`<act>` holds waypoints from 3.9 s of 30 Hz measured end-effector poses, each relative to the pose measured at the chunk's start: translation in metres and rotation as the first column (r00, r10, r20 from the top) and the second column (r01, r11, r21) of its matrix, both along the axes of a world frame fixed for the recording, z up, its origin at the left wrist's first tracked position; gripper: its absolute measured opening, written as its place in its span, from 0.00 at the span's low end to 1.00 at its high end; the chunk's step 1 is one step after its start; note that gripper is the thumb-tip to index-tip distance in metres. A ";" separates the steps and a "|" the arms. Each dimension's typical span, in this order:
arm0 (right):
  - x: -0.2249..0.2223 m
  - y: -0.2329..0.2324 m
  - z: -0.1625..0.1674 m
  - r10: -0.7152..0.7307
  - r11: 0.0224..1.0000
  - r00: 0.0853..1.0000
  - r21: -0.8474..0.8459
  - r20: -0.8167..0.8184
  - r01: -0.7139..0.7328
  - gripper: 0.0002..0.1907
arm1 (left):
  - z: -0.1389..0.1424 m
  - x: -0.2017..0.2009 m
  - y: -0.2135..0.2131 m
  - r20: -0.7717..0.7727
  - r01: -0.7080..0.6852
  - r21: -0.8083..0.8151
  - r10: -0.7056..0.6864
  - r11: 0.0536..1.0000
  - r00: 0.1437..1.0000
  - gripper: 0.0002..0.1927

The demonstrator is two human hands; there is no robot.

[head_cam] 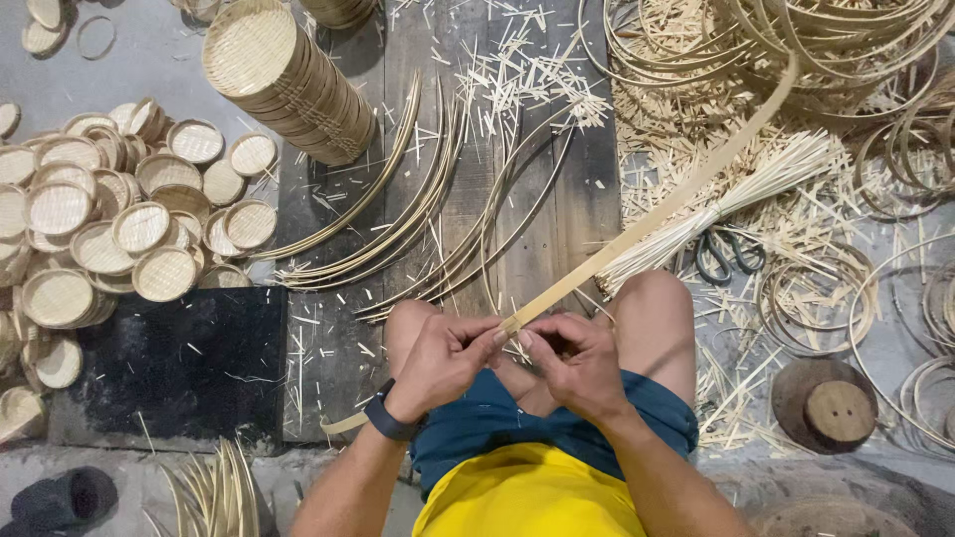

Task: The person sits on the workshop floor and bends long thin bamboo strips, flexing them by hand and joining the ends to form large circular hoops, adding each finished hoop to a growing pile of similar hoops beside them.

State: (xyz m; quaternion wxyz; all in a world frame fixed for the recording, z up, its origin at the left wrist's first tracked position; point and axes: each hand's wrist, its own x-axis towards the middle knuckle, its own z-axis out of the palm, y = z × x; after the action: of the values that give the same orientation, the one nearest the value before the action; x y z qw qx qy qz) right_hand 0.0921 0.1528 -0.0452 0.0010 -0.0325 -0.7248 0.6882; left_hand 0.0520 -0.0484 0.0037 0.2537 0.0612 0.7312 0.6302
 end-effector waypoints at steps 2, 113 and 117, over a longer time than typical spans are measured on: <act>-0.010 0.005 -0.015 0.061 0.998 0.993 -0.012 -0.105 -0.062 0.05 | 0.000 0.001 0.000 0.002 -0.018 -0.003 0.018 1.000 1.000 0.12; -0.091 -0.014 -0.013 0.482 0.354 0.826 -0.797 -0.293 -0.489 0.16 | 0.032 0.009 0.034 -0.098 0.165 -0.166 -0.183 0.972 0.978 0.09; -0.062 0.003 0.028 0.265 0.903 0.954 0.384 -0.142 -0.194 0.15 | 0.013 0.002 0.025 -0.218 -0.012 0.070 0.027 0.997 0.975 0.10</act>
State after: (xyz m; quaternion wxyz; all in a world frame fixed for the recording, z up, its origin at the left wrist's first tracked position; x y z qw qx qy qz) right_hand 0.0299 0.1557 -0.0172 -0.0050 0.1204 -0.8354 0.5362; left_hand 0.0538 -0.0238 0.0165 0.1631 0.1317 0.7334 0.6467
